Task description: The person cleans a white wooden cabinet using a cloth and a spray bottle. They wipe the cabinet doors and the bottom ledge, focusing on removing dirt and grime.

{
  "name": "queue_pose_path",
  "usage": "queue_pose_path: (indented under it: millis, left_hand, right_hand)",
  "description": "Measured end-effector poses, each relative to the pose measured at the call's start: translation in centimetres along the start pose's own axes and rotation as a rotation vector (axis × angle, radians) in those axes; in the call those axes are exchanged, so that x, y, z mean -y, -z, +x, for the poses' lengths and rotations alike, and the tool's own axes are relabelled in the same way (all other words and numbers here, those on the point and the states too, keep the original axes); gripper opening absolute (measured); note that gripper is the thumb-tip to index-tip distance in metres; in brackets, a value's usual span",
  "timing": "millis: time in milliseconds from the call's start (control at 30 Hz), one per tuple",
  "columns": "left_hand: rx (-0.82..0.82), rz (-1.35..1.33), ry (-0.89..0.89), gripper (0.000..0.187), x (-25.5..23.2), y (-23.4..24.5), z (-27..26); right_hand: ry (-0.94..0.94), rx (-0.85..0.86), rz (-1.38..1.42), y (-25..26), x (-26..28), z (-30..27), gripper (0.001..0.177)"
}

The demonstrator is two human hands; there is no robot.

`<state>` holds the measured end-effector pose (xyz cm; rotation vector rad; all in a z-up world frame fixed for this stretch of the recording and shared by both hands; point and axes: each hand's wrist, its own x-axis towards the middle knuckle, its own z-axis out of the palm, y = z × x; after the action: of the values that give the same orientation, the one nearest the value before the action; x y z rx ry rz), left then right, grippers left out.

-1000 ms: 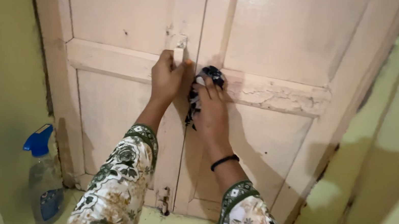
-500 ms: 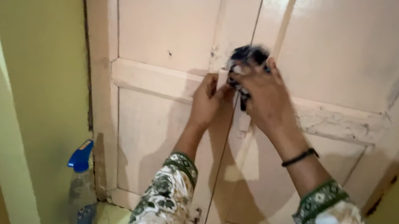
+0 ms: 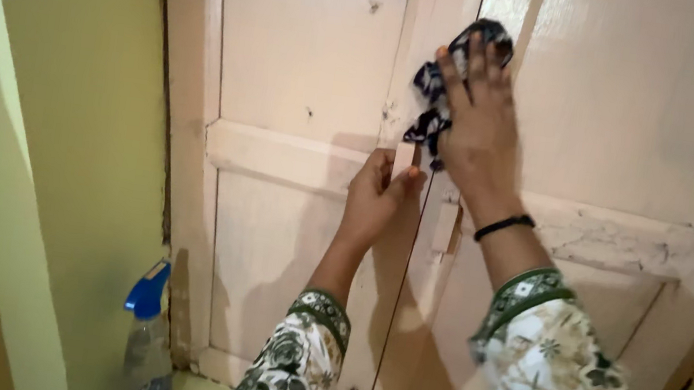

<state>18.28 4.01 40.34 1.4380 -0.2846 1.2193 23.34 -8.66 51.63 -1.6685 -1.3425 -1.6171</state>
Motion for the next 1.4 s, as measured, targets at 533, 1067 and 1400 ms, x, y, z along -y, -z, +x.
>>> queue_pose_path:
  millis: [533, 1067, 1400]
  left_hand:
    - [-0.012, 0.120, -0.038, 0.022, -0.4, 0.2, -0.2]
    - [-0.147, 0.311, -0.062, 0.025, -0.7, -0.5, -0.6]
    - [-0.040, 0.011, -0.055, 0.024, 0.2, 0.1, 0.0]
  right_hand:
    - [0.153, 0.330, 0.038, 3.8, -2.9, -1.5, 0.088]
    - [0.006, 0.283, 0.239, 3.3, -1.2, -9.7, 0.071]
    - [0.109, 0.257, -0.073, 3.8, -4.8, -5.4, 0.075]
